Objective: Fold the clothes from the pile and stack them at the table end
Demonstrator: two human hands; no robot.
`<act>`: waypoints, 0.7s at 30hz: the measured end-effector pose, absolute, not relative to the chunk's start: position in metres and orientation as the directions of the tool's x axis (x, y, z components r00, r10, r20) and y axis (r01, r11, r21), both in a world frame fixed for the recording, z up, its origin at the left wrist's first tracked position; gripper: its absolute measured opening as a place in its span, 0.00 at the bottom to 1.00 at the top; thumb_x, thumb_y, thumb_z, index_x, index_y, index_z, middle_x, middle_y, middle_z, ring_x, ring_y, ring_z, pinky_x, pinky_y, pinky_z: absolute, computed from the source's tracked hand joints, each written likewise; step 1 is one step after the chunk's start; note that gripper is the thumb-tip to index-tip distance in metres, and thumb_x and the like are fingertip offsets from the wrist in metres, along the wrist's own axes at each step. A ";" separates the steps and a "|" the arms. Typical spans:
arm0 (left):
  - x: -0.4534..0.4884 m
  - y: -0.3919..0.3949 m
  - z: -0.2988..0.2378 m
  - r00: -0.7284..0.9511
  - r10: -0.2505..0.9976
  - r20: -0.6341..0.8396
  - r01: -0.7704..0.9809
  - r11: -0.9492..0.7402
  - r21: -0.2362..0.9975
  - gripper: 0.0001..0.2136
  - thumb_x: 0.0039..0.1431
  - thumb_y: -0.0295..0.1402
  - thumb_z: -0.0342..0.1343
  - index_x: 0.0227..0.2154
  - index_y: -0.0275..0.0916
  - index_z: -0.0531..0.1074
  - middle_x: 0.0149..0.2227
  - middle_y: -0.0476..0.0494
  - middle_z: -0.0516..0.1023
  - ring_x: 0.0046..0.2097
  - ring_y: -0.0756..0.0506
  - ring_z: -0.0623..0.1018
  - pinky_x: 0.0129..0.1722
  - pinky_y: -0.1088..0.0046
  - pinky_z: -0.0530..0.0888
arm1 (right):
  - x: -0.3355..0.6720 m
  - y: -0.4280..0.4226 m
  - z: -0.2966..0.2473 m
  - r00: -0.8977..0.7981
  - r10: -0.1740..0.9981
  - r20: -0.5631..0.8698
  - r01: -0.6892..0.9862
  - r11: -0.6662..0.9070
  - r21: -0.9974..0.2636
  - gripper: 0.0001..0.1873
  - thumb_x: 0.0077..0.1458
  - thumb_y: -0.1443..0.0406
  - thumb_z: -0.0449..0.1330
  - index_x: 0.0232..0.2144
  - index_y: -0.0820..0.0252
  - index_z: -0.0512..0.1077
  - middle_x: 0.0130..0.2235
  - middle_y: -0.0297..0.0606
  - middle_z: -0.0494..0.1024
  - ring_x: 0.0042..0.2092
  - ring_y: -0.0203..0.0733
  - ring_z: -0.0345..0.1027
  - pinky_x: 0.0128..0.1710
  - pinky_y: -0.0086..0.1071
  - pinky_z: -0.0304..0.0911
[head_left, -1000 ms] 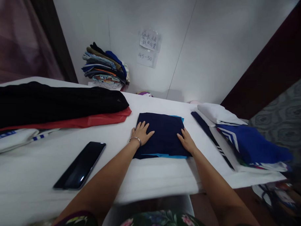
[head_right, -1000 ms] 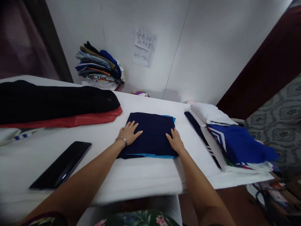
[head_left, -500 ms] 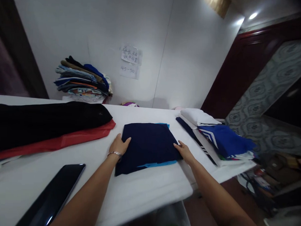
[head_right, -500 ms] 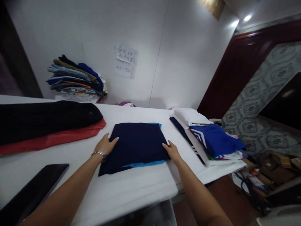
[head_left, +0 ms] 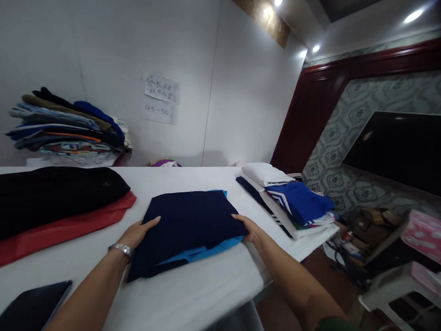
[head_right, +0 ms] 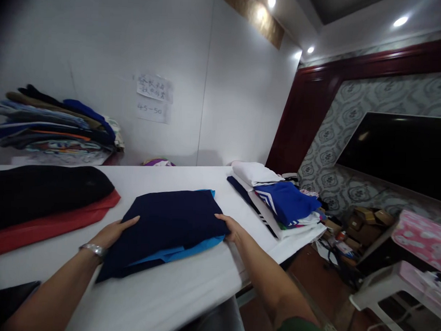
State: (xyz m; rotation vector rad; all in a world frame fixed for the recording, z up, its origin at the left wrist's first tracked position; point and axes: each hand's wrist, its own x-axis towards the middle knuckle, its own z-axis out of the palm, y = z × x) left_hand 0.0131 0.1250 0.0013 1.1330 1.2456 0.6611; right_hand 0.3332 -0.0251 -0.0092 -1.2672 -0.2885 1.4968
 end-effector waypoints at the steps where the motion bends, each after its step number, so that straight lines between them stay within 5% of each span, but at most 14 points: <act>1: 0.013 0.125 0.001 0.234 0.894 -0.382 0.207 0.338 0.918 0.22 0.40 0.45 0.66 0.36 0.35 0.74 0.28 0.39 0.81 0.30 0.38 0.81 0.28 0.65 0.78 | 0.333 -0.026 -0.010 0.184 0.816 -0.548 -0.556 -0.373 -0.743 0.10 0.56 0.63 0.56 0.34 0.67 0.72 0.26 0.39 0.79 0.28 0.38 0.74 0.35 0.29 0.70; 11: 0.010 0.121 -0.003 0.259 0.876 -0.406 0.209 0.360 0.909 0.21 0.39 0.43 0.67 0.35 0.35 0.73 0.32 0.37 0.81 0.34 0.38 0.81 0.30 0.67 0.79 | 0.342 -0.031 -0.010 0.183 0.798 -0.574 -0.435 -0.458 -0.775 0.09 0.56 0.64 0.57 0.35 0.66 0.72 0.27 0.39 0.80 0.28 0.38 0.74 0.31 0.30 0.70; 21: 0.018 0.105 0.006 0.292 0.874 -0.389 0.147 0.361 0.921 0.13 0.48 0.34 0.63 0.37 0.36 0.72 0.26 0.42 0.81 0.28 0.42 0.80 0.28 0.69 0.78 | 0.346 -0.026 -0.017 0.247 0.847 -0.471 -0.400 -0.353 -0.845 0.07 0.52 0.65 0.61 0.32 0.66 0.73 0.26 0.38 0.79 0.25 0.37 0.73 0.28 0.27 0.70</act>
